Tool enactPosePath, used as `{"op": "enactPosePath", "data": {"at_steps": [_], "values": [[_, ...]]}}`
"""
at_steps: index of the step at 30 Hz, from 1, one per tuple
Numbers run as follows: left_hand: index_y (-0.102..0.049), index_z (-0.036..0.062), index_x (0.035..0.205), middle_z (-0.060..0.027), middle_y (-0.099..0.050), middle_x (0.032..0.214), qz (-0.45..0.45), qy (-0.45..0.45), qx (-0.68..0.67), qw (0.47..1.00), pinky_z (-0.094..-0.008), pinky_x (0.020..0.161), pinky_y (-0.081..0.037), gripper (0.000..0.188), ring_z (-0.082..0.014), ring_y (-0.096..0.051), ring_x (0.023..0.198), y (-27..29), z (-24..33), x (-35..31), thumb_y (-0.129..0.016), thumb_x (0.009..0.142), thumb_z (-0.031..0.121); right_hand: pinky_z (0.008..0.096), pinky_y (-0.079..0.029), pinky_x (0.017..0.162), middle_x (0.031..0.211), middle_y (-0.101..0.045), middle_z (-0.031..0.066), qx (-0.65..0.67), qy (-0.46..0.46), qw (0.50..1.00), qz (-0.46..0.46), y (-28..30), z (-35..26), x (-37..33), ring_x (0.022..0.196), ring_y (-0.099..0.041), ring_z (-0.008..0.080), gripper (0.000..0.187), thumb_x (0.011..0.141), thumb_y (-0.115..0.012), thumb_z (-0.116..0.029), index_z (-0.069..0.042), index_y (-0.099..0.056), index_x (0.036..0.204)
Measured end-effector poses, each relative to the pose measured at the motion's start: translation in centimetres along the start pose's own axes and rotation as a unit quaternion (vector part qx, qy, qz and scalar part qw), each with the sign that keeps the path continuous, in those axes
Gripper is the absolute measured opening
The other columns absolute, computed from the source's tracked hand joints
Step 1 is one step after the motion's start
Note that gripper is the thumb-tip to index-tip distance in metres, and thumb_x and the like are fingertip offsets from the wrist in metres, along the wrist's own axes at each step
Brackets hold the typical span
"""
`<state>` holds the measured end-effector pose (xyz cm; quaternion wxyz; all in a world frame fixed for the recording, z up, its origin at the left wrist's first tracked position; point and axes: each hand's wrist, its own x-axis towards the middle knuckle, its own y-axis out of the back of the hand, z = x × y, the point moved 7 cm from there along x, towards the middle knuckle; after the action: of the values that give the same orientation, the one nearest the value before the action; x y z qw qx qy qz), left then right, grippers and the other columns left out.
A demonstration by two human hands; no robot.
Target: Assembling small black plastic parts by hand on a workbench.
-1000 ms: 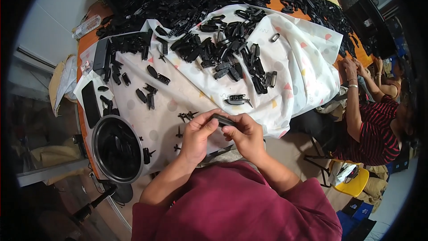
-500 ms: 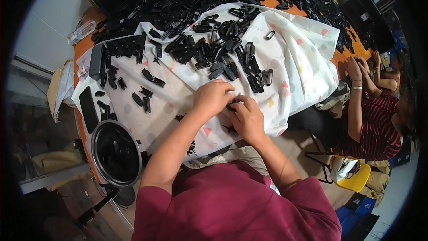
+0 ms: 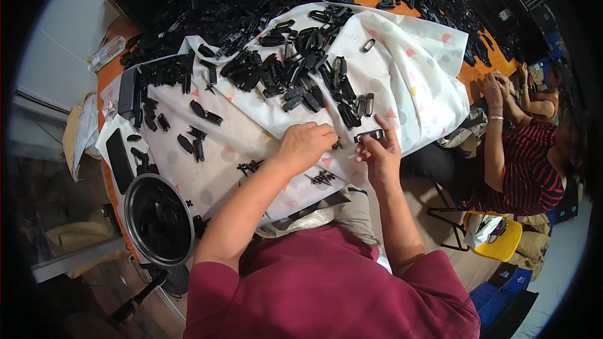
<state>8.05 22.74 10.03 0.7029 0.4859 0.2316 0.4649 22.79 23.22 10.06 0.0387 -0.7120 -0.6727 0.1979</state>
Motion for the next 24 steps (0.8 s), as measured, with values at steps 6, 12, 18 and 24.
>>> {"op": "enactPosePath", "data": {"at_steps": [6,12,18,24], "values": [[-0.056,0.0037,0.106,-0.0011,-0.057,0.092,0.139,0.178,-0.583,0.781,-0.0207,0.061,-0.042,0.027,-0.0084,-0.051,0.072,1.7,-0.6,-2.8,-0.061,0.08,0.009,0.0238,-0.054,0.051,0.09,-0.061,0.0143,0.122,-0.077,0.981,-0.129,-2.8,-1.0,-1.4,0.079,-0.064,0.0245,0.025,0.08,-0.059,-0.004,0.002,-0.054,0.104],[-0.05,0.0017,0.11,-0.0018,-0.056,0.084,0.157,0.183,-0.716,0.656,-0.019,0.053,-0.04,0.03,-0.0066,-0.048,0.062,2.8,0.3,-5.1,-0.059,0.084,0.014,0.0237,-0.052,0.048,0.088,-0.06,0.013,0.089,-0.092,0.978,-0.165,-5.9,-0.4,-3.1,0.07,-0.062,0.0204,0.024,0.081,-0.06,-0.007,0.001,-0.055,0.103],[-0.047,0.0018,0.097,0.0001,-0.054,0.076,0.218,0.211,-0.65,0.697,-0.0167,0.056,-0.04,0.029,-0.0029,-0.048,0.063,4.2,-0.2,-5.6,-0.066,0.079,0.014,0.0251,-0.051,0.053,0.08,-0.057,0.0066,0.234,-0.121,0.949,-0.171,-8.4,-0.1,-4.1,0.067,-0.058,0.0165,0.023,0.083,-0.058,-0.011,-0.003,-0.055,0.105],[-0.047,0.0026,0.091,0.0003,-0.052,0.077,0.285,0.223,-0.524,0.771,-0.0199,0.063,-0.042,0.043,-0.0062,-0.048,0.069,5.8,-1.4,-6.3,-0.079,0.065,0.016,0.0246,-0.049,0.052,0.081,-0.057,0.0048,0.227,-0.125,0.946,-0.197,-9.3,-0.3,-3.9,0.065,-0.057,0.0138,0.022,0.083,-0.059,-0.016,-0.005,-0.055,0.101]]}}
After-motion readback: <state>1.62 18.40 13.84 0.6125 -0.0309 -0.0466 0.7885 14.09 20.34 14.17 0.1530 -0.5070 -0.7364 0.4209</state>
